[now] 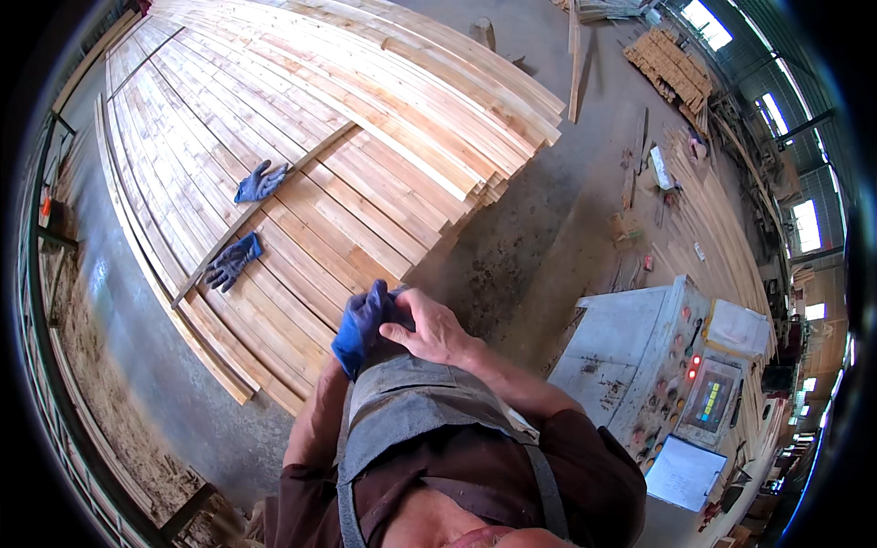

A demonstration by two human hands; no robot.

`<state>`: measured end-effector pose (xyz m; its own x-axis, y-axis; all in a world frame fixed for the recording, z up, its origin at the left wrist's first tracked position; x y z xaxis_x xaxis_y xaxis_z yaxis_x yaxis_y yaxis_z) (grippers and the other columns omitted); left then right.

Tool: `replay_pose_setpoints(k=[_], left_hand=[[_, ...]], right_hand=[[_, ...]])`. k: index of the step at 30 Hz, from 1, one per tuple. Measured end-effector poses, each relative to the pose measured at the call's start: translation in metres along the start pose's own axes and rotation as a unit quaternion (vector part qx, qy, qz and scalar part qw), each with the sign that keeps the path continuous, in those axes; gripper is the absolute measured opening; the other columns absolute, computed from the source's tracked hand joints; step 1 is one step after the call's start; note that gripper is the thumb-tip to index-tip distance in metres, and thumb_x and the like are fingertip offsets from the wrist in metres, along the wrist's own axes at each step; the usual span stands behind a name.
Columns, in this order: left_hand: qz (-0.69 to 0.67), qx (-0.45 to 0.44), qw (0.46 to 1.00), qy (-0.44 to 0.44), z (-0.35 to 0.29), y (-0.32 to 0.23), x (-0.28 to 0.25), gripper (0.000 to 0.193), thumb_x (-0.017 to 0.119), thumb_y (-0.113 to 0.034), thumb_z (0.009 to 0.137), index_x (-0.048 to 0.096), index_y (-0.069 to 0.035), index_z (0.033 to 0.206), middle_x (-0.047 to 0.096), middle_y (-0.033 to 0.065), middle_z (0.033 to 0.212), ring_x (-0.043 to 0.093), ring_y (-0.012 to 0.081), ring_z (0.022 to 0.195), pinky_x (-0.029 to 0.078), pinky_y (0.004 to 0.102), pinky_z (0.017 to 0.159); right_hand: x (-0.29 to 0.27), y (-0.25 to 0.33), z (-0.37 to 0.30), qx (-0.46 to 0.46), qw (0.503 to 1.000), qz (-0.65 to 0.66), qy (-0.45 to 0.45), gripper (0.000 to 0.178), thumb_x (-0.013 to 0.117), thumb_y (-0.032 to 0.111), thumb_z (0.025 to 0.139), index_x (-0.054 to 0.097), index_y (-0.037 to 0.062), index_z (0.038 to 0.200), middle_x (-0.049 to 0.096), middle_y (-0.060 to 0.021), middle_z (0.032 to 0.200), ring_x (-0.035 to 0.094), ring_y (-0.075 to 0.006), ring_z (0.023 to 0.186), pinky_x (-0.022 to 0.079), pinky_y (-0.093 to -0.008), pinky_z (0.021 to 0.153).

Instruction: The person measures a large wooden panel with a tape measure, then picks up and stacks several wooden planks on a metal rack. They remove their gloves, place them on the wood, and put on a new pair of gloves. Finally, they use a brush to sweep sawdust off the stacked planks.

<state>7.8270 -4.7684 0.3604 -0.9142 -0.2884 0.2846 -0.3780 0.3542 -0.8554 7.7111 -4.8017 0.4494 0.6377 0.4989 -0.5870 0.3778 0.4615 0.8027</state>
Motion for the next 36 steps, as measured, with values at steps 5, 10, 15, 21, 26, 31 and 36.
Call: replay_pose_setpoints(k=[5, 10, 15, 21, 26, 31, 36], left_hand=[[0.191, 0.056, 0.978, 0.066, -0.002, -0.027, 0.056, 0.048, 0.048, -0.038, 0.100, 0.064, -0.004, 0.071, 0.059, 0.0020, 0.059, 0.049, 0.0112, 0.047, 0.039, 0.0262, 0.044], [0.440, 0.209, 0.864, 0.126, -0.015, -0.009, 0.132, 0.035, 0.058, -0.036, 0.094, 0.069, -0.006, 0.080, 0.065, 0.0084, 0.067, 0.061, 0.0227, 0.063, 0.048, 0.0358, 0.064], [0.446, 0.146, 0.858, 0.209, -0.018, 0.025, 0.197, 0.034, 0.056, -0.038, 0.094, 0.071, -0.010, 0.080, 0.069, 0.0073, 0.073, 0.066, 0.0243, 0.064, 0.052, 0.0365, 0.063], [0.404, 0.208, 0.868, 0.199, 0.002, -0.015, 0.232, 0.024, 0.061, -0.025, 0.091, 0.072, -0.008, 0.078, 0.068, 0.0106, 0.068, 0.066, 0.0225, 0.061, 0.052, 0.0367, 0.060], [0.290, 0.233, 0.917, 0.141, 0.050, -0.045, 0.205, 0.017, 0.061, -0.019, 0.090, 0.073, -0.007, 0.089, 0.066, 0.0107, 0.067, 0.063, 0.0231, 0.058, 0.051, 0.0361, 0.059], [0.453, 0.394, 0.781, 0.173, 0.092, -0.067, 0.242, 0.024, 0.063, -0.029, 0.086, 0.068, -0.009, 0.073, 0.063, 0.0158, 0.069, 0.061, 0.0366, 0.062, 0.047, 0.0424, 0.053], [0.409, 0.417, 0.773, 0.247, 0.098, -0.072, 0.255, 0.016, 0.062, -0.026, 0.081, 0.066, -0.013, 0.072, 0.061, 0.0130, 0.066, 0.059, 0.0358, 0.060, 0.044, 0.0440, 0.052]], right_hand=[[0.005, -0.043, -0.029, 0.085, 0.918, -0.136, 0.364, 0.077, 0.063, 0.066, 0.079, 0.058, 0.0022, 0.121, 0.064, -0.0248, 0.110, 0.061, -0.0427, 0.104, 0.048, -0.0461, 0.093], [-0.029, -0.094, -0.022, 0.103, 0.792, 0.462, 0.385, 0.089, 0.070, 0.067, 0.076, 0.055, -0.0057, 0.126, 0.062, -0.0063, 0.114, 0.056, -0.0125, 0.104, 0.045, -0.0294, 0.095], [-0.079, -0.063, -0.010, 0.129, 0.706, 0.670, 0.187, 0.097, 0.056, 0.069, 0.082, 0.043, -0.0107, 0.136, 0.060, -0.0143, 0.125, 0.059, -0.0182, 0.113, 0.046, -0.0324, 0.099], [-0.122, -0.103, 0.018, 0.114, 0.677, 0.728, -0.006, 0.071, 0.038, 0.053, 0.100, 0.051, -0.0125, 0.125, 0.063, -0.0222, 0.118, 0.063, -0.0270, 0.111, 0.047, -0.0396, 0.102], [-0.143, -0.153, -0.011, 0.185, 0.813, 0.548, 0.067, 0.044, 0.050, 0.030, 0.099, 0.056, -0.0055, 0.123, 0.062, -0.0137, 0.120, 0.060, -0.0201, 0.109, 0.045, -0.0348, 0.099], [-0.108, -0.225, -0.043, 0.315, 0.807, 0.493, 0.072, 0.030, 0.054, 0.018, 0.098, 0.059, 0.0007, 0.122, 0.059, -0.0044, 0.122, 0.056, -0.0132, 0.107, 0.045, -0.0308, 0.098], [-0.115, -0.236, -0.056, 0.360, 0.878, 0.235, 0.210, 0.032, 0.057, 0.014, 0.093, 0.057, 0.0014, 0.123, 0.059, -0.0057, 0.124, 0.054, -0.0155, 0.112, 0.043, -0.0321, 0.100]])
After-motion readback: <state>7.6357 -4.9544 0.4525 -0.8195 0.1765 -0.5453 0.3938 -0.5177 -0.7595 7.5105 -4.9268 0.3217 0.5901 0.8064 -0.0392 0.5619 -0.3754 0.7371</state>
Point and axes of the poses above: each hand's wrist, its own z-axis towards the middle knuckle, its own x-axis out of the palm, y = z × x, the point moved 8 cm from there along z, towards the middle knuckle
